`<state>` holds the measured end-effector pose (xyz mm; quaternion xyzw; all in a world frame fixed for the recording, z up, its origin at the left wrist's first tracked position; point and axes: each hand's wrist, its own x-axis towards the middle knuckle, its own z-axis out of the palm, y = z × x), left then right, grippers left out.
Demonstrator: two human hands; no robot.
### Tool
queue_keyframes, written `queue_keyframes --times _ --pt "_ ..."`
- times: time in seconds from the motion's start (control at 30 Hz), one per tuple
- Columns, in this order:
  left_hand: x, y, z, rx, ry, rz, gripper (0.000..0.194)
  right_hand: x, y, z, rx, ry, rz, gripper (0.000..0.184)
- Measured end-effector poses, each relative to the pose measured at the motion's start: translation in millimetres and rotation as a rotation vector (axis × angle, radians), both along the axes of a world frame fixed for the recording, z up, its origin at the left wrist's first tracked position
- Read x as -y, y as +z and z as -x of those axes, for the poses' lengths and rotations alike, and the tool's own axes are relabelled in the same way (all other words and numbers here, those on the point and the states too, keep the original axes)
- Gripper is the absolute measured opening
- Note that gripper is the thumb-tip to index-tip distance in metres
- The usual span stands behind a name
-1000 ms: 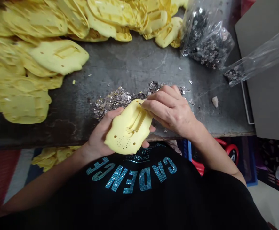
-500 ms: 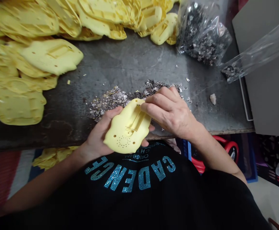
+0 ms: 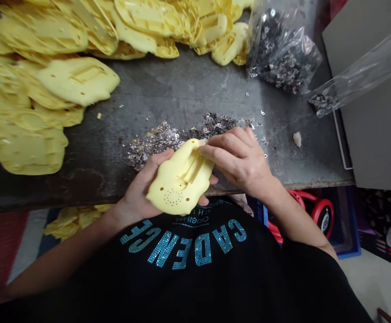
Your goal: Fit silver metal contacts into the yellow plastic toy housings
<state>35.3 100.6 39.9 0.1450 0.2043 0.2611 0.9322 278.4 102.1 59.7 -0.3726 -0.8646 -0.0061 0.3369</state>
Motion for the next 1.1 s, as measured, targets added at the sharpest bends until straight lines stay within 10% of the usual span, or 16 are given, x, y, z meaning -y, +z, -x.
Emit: queue_keyframes --times 1.1 --pt "8 0.8 -9 -0.045 0.102 -0.123 0.071 17 -1.3 7 0.022 -0.09 -0.161 0.028"
